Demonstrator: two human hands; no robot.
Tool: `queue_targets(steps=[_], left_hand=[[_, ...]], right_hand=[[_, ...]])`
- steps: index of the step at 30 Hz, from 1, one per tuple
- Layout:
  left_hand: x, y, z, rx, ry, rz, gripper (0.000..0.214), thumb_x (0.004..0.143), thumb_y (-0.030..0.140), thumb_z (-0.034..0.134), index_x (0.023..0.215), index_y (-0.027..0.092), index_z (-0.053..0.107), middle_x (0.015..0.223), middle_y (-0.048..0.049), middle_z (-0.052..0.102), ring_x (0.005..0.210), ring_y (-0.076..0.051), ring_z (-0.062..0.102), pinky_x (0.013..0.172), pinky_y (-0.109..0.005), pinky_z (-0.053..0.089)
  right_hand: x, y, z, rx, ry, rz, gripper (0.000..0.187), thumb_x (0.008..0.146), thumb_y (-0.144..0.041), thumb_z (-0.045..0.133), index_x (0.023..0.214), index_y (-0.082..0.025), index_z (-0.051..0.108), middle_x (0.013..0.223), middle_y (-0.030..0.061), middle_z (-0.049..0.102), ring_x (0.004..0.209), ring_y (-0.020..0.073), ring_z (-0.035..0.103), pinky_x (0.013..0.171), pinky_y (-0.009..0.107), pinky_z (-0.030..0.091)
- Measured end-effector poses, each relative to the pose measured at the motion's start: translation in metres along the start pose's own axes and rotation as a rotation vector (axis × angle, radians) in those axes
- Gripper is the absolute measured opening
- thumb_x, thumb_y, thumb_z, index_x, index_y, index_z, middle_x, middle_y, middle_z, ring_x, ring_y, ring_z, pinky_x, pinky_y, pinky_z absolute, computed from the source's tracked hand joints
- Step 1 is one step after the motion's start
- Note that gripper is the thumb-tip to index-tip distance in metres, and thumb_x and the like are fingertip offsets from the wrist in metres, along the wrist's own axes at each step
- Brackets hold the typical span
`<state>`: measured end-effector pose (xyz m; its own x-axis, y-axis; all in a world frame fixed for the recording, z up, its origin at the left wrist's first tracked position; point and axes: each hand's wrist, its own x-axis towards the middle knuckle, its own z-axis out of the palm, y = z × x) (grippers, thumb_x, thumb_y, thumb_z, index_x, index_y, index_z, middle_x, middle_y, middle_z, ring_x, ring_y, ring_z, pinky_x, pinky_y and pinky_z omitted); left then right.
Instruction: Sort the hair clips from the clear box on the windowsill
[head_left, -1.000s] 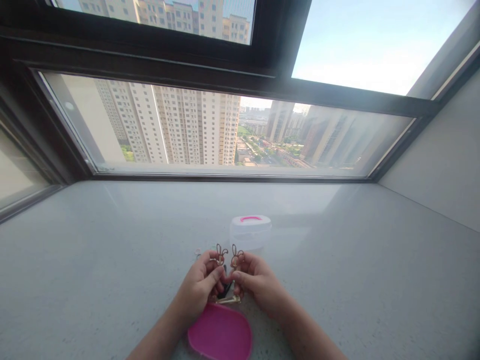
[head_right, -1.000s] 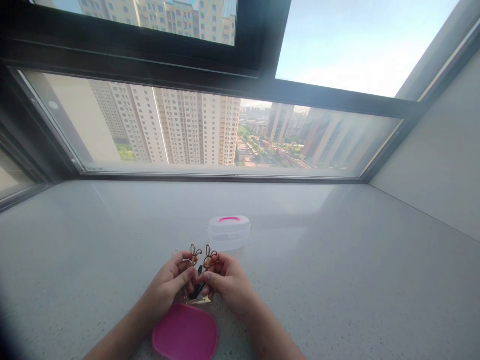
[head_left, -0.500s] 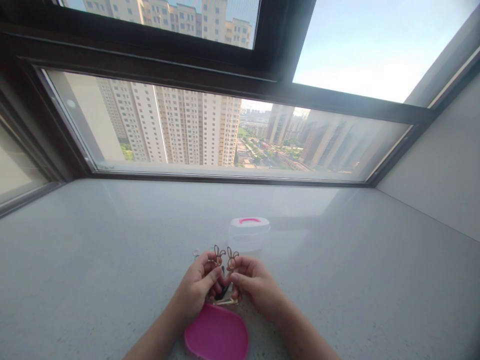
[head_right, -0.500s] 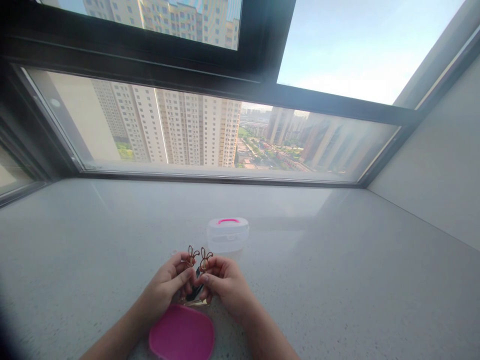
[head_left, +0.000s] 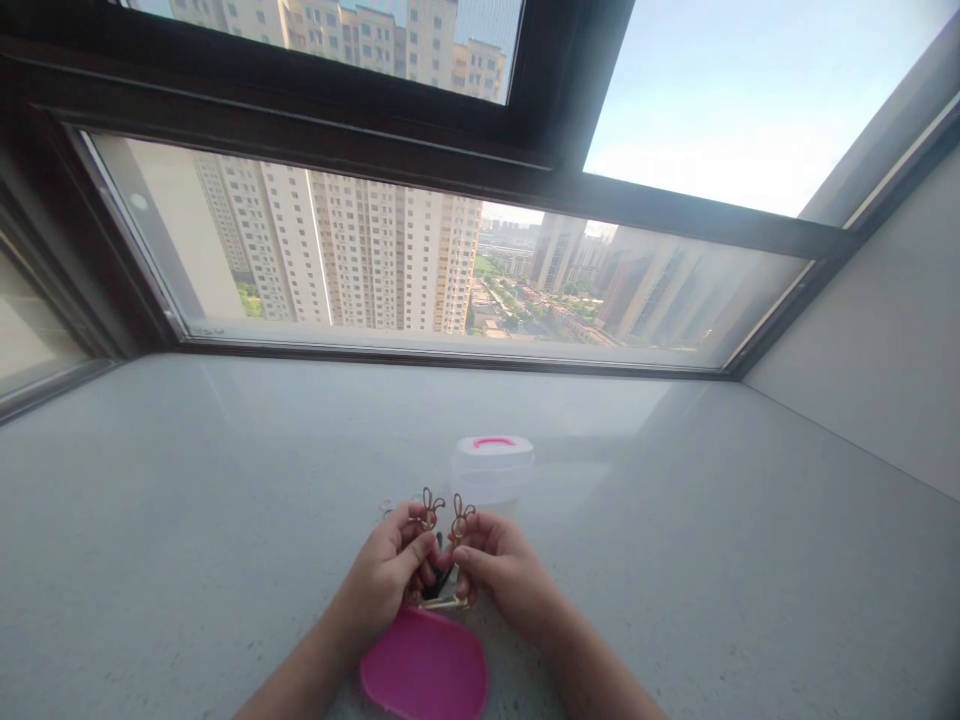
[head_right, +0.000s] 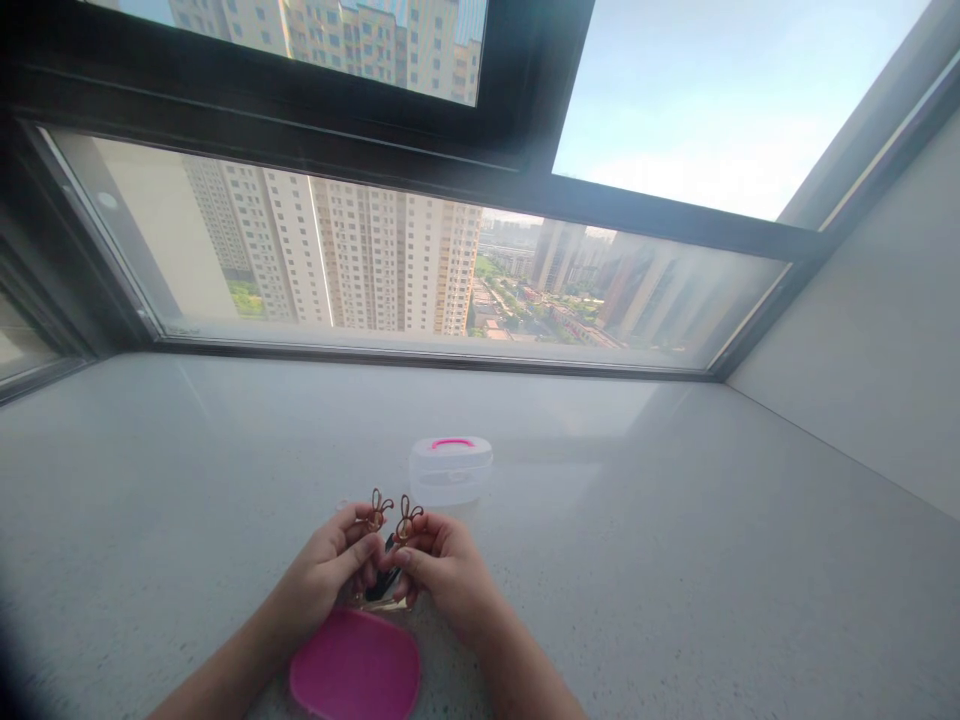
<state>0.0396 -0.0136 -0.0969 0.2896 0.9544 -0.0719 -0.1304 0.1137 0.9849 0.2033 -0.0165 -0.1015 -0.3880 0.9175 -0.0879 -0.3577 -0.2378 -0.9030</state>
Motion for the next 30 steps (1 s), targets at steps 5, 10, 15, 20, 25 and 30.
queue_targets(steps=[5, 10, 15, 20, 25, 30], left_hand=[[-0.0006, 0.0036, 0.001, -0.038, 0.022, -0.009, 0.03, 0.076, 0.039, 0.061, 0.092, 0.017, 0.048, 0.061, 0.0027, 0.059, 0.044, -0.008, 0.051, 0.042, -0.018, 0.036], [-0.0008, 0.0059, 0.0009, -0.045, 0.037, 0.005, 0.027, 0.077, 0.036, 0.061, 0.091, 0.017, 0.049, 0.061, 0.0025, 0.059, 0.044, -0.009, 0.051, 0.043, -0.018, 0.036], [0.0001, 0.0055, -0.0003, -0.067, 0.026, 0.009, 0.029, 0.076, 0.038, 0.062, 0.091, 0.017, 0.049, 0.062, 0.0019, 0.06, 0.044, -0.009, 0.051, 0.042, -0.018, 0.036], [0.0009, 0.002, -0.0013, -0.095, 0.024, 0.032, 0.027, 0.078, 0.037, 0.06, 0.093, 0.017, 0.049, 0.064, 0.0023, 0.06, 0.045, -0.008, 0.05, 0.043, -0.017, 0.037], [0.0011, -0.001, -0.0032, -0.087, 0.023, 0.035, 0.026, 0.079, 0.037, 0.059, 0.094, 0.018, 0.049, 0.063, 0.0025, 0.06, 0.045, -0.008, 0.05, 0.042, -0.018, 0.037], [0.0014, 0.0004, -0.0049, -0.2, 0.03, 0.025, 0.027, 0.076, 0.035, 0.064, 0.093, 0.019, 0.05, 0.063, 0.0031, 0.06, 0.045, -0.008, 0.049, 0.042, -0.018, 0.037]], right_hand=[[-0.0013, -0.0022, 0.0005, 0.0, 0.021, 0.012, 0.032, 0.065, -0.032, 0.075, 0.081, -0.013, 0.055, 0.075, 0.0062, 0.068, 0.043, 0.0102, 0.057, 0.04, 0.019, 0.041], [-0.0028, -0.0054, 0.0025, -0.006, 0.014, 0.018, 0.03, 0.066, -0.03, 0.074, 0.081, -0.014, 0.054, 0.075, 0.0052, 0.068, 0.043, 0.0084, 0.055, 0.04, 0.018, 0.041], [-0.0017, -0.0043, 0.0011, -0.035, 0.003, -0.009, 0.029, 0.066, -0.03, 0.074, 0.082, -0.013, 0.056, 0.078, 0.0067, 0.068, 0.044, 0.0081, 0.055, 0.04, 0.018, 0.041], [-0.0003, -0.0003, -0.0014, -0.013, 0.011, -0.011, 0.028, 0.067, -0.028, 0.073, 0.084, -0.012, 0.057, 0.074, 0.006, 0.068, 0.043, 0.008, 0.054, 0.04, 0.017, 0.041], [-0.0007, -0.001, -0.0007, -0.023, 0.008, 0.01, 0.03, 0.065, -0.03, 0.074, 0.085, -0.012, 0.06, 0.076, 0.0063, 0.069, 0.043, 0.0077, 0.054, 0.041, 0.018, 0.041], [-0.0017, -0.0031, 0.0007, -0.038, 0.008, 0.006, 0.03, 0.065, -0.031, 0.074, 0.086, -0.013, 0.063, 0.077, 0.0066, 0.069, 0.043, 0.0076, 0.054, 0.042, 0.018, 0.041]])
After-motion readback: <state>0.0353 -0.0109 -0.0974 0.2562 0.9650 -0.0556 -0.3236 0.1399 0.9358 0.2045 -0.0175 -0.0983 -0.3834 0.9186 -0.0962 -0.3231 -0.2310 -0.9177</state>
